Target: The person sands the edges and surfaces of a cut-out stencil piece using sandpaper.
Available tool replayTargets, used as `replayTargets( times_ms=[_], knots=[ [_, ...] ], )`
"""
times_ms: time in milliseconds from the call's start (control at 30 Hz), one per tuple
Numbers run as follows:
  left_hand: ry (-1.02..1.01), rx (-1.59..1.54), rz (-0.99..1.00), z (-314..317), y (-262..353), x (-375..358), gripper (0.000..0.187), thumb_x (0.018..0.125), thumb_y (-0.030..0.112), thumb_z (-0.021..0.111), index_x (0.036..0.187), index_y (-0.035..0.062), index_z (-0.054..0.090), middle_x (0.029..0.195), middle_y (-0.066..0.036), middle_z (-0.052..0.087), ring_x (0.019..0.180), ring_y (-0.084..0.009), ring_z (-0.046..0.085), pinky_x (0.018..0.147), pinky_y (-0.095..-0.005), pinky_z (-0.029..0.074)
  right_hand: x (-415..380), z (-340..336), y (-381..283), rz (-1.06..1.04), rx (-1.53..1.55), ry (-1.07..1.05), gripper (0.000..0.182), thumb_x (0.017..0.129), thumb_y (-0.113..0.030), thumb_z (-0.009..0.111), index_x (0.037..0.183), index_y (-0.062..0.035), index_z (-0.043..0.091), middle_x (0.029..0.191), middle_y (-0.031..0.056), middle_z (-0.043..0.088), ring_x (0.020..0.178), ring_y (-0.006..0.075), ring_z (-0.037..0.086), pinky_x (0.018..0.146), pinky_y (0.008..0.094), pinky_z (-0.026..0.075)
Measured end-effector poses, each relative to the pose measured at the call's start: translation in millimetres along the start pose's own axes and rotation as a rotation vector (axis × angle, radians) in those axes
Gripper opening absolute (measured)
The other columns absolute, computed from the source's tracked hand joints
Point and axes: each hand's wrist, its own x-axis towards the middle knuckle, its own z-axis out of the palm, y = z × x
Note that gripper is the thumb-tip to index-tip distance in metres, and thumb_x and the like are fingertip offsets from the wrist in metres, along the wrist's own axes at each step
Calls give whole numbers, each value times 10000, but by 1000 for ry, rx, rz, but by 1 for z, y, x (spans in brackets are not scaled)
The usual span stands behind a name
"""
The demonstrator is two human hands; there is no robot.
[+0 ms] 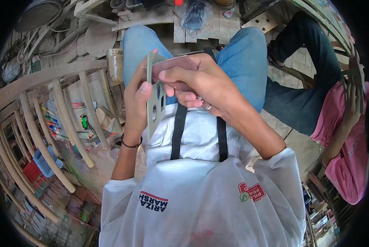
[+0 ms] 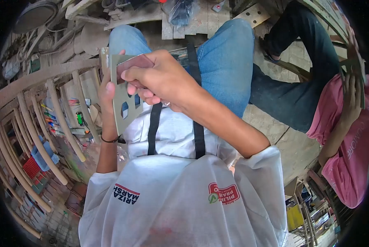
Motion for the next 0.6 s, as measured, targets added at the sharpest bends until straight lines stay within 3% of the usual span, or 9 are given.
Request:
replayTargets(
  times_ms=[133,200,233,333,400,467,533,600],
  knots=[
    [42,62,32,4,3,7,696,943,495,435,1411,-18,484,1242,-155,596,1141,-214,568,1000,-335,415,2,6,0,-97,-126,50,271,897,-86,619,1123,53,672,687,40,598,463,54,450,390,212,325],
    [2,12,-36,-8,1,10,683,949,483,434,1413,-16,485,1250,-152,600,1133,-207,570,1001,-331,414,4,12,13,-442,-488,186,179,843,-80,600,899,60,697,655,85,629,556,121,554,533,317,461],
    [-41,-38,-102,-13,1,11,670,956,472,432,1415,-14,486,1257,-150,604,1125,-200,572,1002,-327,413,6,14,19,-493,-513,130,200,831,-91,592,895,70,692,651,121,635,604,141,582,615,339,484],
    [9,25,-36,-6,11,12,629,970,428,446,1421,-10,481,1240,-130,625,1080,-175,574,984,-316,419,1,13,4,-362,-448,161,228,837,-99,582,936,74,693,649,168,624,611,157,586,615,352,481],
    [31,75,14,2,11,13,611,972,410,457,1421,-4,484,1230,-119,630,1058,-163,568,970,-313,423,9,6,6,-411,-404,195,245,842,-100,570,965,68,699,663,189,633,625,170,610,626,358,487],
    [63,131,74,1,9,19,594,974,391,469,1421,2,486,1219,-108,635,1036,-152,562,955,-311,426,13,6,9,-518,-581,214,249,841,-100,569,968,58,714,680,164,665,625,170,634,621,347,498],
    [29,21,-35,-7,4,19,556,974,344,497,1413,3,497,1285,-119,603,1091,-164,556,976,-312,419,9,9,13,-571,-615,173,240,835,-103,569,931,69,707,670,162,663,614,167,632,608,338,494],
    [63,82,30,1,3,14,538,972,329,511,1411,17,506,1231,-100,617,1049,-157,556,945,-304,428,7,9,3,-410,-503,173,235,827,-108,572,895,84,691,641,190,625,606,177,623,597,351,482]
  ],
)
